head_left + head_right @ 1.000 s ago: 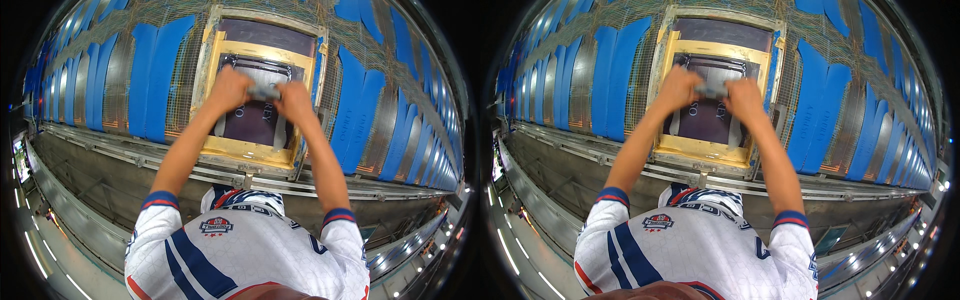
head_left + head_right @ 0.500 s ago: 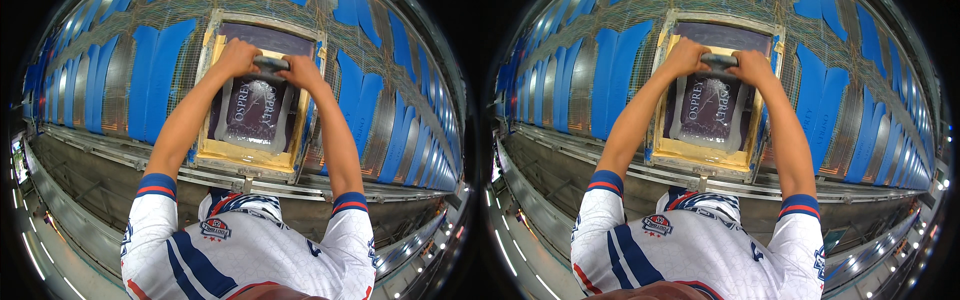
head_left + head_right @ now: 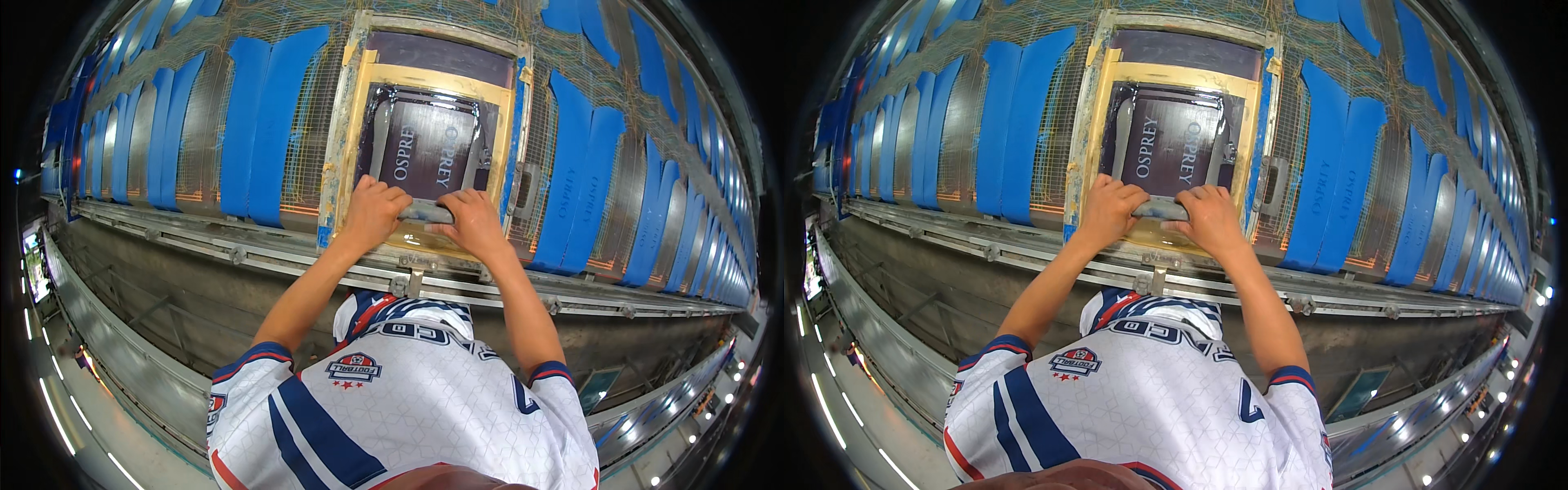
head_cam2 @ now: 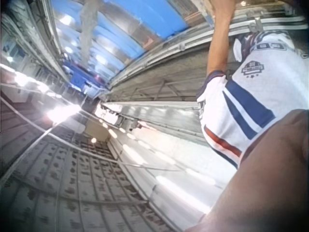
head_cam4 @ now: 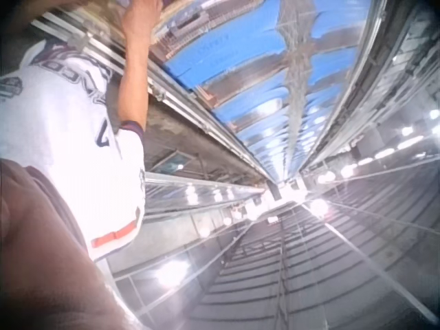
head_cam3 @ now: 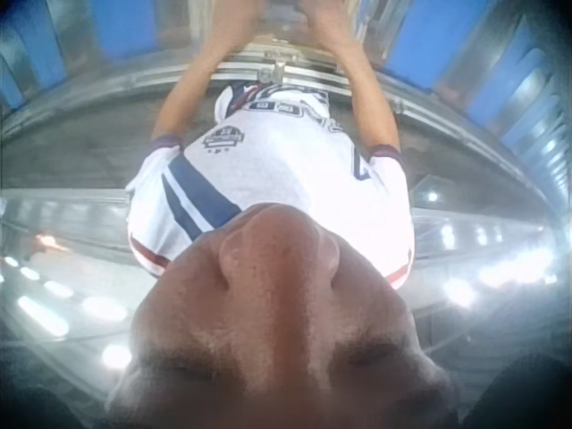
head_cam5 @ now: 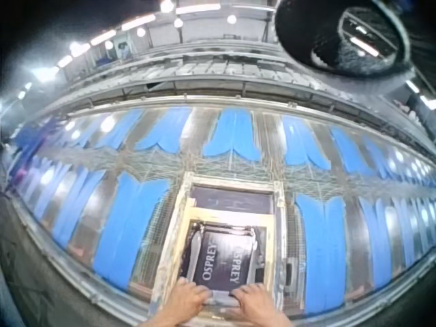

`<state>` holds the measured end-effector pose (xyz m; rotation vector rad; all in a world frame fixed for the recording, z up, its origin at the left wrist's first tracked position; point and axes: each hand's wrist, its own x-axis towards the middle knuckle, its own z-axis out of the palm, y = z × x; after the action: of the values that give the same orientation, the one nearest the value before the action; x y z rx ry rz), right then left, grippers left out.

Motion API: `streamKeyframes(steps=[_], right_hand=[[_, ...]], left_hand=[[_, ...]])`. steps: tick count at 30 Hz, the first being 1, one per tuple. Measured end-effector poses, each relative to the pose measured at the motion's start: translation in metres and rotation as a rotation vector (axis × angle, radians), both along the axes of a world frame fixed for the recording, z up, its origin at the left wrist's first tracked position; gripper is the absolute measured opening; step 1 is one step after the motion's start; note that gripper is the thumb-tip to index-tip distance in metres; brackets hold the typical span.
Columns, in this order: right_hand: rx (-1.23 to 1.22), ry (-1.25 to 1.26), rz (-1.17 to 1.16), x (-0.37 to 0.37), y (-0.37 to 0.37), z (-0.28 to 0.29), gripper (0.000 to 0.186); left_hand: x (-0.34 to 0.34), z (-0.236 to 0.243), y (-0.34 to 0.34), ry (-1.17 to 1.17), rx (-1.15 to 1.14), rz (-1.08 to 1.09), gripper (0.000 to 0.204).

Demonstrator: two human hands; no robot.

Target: The person carries a screen printing frame to a conveyor line, pours ink onto the screen, and uses a squeegee to pull ink across the mesh onto blue fabric pieces. The person repeatedly repositions the squeegee and pulls ink across the screen in a continuous motion.

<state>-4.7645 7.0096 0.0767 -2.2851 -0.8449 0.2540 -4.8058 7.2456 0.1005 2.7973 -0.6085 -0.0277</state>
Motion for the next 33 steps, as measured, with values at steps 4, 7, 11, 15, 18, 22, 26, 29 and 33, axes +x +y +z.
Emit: streamKeyframes(steps=[4,7,11,15,18,22,26,29,33], right_hand=[[0.184,-0.035,-0.36,0.035,-0.03,-0.008,0.039],[0.087,-0.106,-0.989,0.07,-0.067,-0.066,0.035],[0.143,0.214,-1.08,0.071,-0.064,-0.092,0.034],[0.252,0.068,-1.051,0.072,-0.067,-0.109,0.036],[0.284,0.069,-1.049,0.065,-0.067,-0.09,0.032],[0.311,0.125,-1.074,0.058,-0.066,-0.068,0.03],[0.334,0.044,-1.082,0.056,-0.069,-0.073,0.029],[0.345,0.07,-1.081,0.055,-0.069,-0.068,0.029],[0.348,0.064,-1.097,0.055,-0.067,-0.068,0.028]], left_hand=[[-0.016,0.002,0.003,-0.018,-0.015,0.047,0.038],[-0.012,-0.002,0.002,-0.015,-0.033,0.04,0.04],[-0.007,0.007,0.001,0.017,0.027,0.014,0.038],[-0.023,0.01,0.004,-0.055,0.038,-0.034,0.047],[-0.058,0.013,0.0,-0.069,0.008,-0.015,0.051],[-0.085,0.007,0.002,-0.054,0.031,-0.013,0.051],[-0.064,0.005,0.005,-0.045,0.032,-0.027,0.044],[-0.021,0.005,0.007,-0.088,0.017,-0.051,0.035],[0.075,0.018,0.007,-0.198,0.011,-0.058,0.023]])
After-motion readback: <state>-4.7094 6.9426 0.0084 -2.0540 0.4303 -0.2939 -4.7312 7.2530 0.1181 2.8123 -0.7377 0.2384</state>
